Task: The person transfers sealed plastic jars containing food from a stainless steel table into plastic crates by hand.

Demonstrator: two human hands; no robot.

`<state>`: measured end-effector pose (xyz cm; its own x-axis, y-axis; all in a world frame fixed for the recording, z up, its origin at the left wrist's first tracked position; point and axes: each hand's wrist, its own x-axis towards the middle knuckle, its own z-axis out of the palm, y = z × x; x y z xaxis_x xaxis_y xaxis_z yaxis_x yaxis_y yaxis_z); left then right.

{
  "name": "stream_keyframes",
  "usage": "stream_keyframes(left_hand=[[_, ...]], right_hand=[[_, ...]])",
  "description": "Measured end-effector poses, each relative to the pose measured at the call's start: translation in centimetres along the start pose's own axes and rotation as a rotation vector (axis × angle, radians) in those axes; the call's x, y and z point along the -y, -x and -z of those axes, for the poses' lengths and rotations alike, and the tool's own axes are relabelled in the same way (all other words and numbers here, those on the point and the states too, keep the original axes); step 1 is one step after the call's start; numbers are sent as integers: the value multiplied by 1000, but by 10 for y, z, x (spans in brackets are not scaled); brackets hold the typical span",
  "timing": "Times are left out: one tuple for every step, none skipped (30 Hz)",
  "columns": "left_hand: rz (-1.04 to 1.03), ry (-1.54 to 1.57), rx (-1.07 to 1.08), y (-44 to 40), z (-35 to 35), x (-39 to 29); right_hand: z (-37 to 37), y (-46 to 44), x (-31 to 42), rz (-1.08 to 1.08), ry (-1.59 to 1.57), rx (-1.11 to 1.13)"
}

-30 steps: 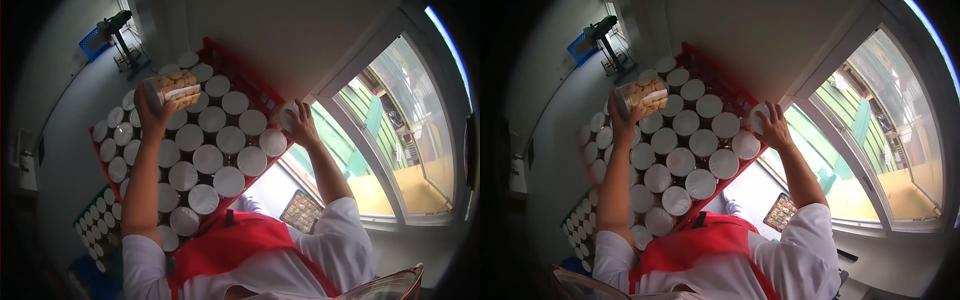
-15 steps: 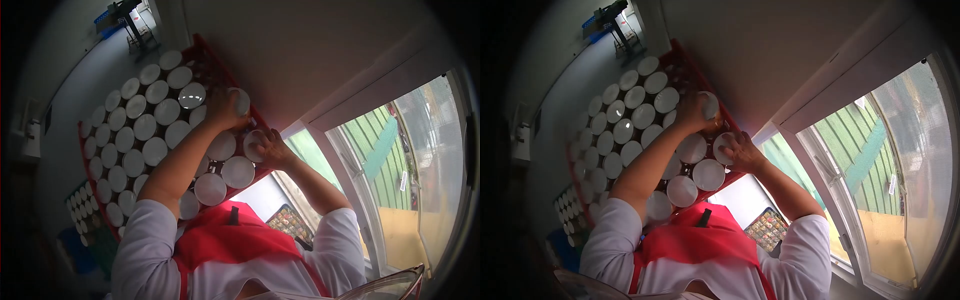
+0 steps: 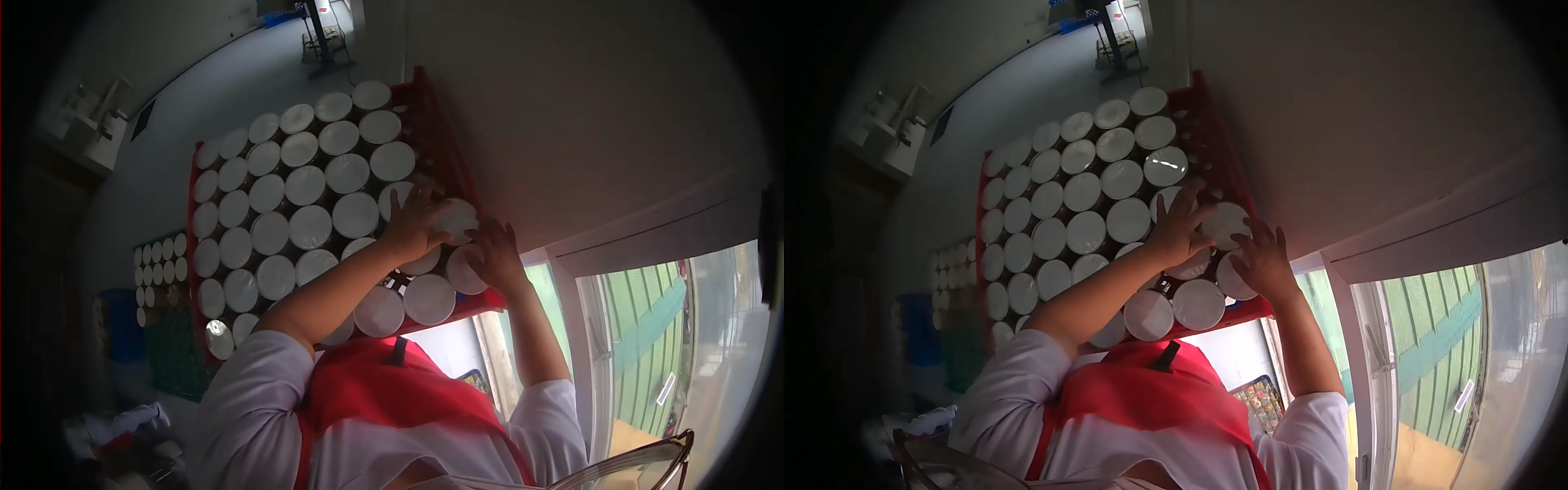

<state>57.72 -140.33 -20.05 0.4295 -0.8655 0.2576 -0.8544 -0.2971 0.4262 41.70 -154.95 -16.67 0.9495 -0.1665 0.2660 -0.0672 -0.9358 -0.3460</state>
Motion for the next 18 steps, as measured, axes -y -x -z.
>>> stream_keyframes(left_hand=[[-37, 8, -84, 13, 18, 5], [-26, 26, -96, 30, 37, 11], [-7, 34, -115, 50, 58, 19], [18, 35, -140, 73, 78, 28], [66, 31, -191, 100, 98, 38], [113, 24, -245, 130, 116, 49], [169, 33, -311, 161, 131, 63], [222, 36, -380, 197, 145, 79], [271, -14, -461, 236, 162, 89], [336, -21, -556, 276, 177, 99], [389, -21, -643, 315, 190, 106], [432, -20, -736, 356, 211, 103], [509, 21, -824, 400, 229, 98], [564, -24, -885, 448, 244, 91], [609, -63, -946, 495, 256, 87], [647, -101, -1009, 544, 272, 82], [738, -207, -1049, 591, 280, 74], [827, -314, -1091, 640, 290, 63]], right_hand=[[-7, -12, 1, 2, -67, -42], [-12, -26, 9, 34, -101, -77], [-18, -39, 16, 67, -134, -110], [-20, -53, 30, 125, -133, -146], [-22, -70, 47, 194, -178, -147], [-26, -86, 65, 266, -226, -146], [-31, -98, 84, 319, -204, -150], [-40, -111, 106, 372, -188, -160], [-47, -125, 128, 387, -249, -95], [-59, -140, 155, 398, -307, -24], [-61, -150, 193, 450, -334, 7], [-63, -158, 232, 502, -353, 35], [-72, -166, 269, 586, -303, -1], [-79, -167, 314, 660, -338, -1], [-82, -167, 358, 729, -366, -6], [-84, -168, 407, 797, -390, -16], [-93, -164, 452, 834, -462, 18], [-95, -152, 505, 879, -518, 40]])
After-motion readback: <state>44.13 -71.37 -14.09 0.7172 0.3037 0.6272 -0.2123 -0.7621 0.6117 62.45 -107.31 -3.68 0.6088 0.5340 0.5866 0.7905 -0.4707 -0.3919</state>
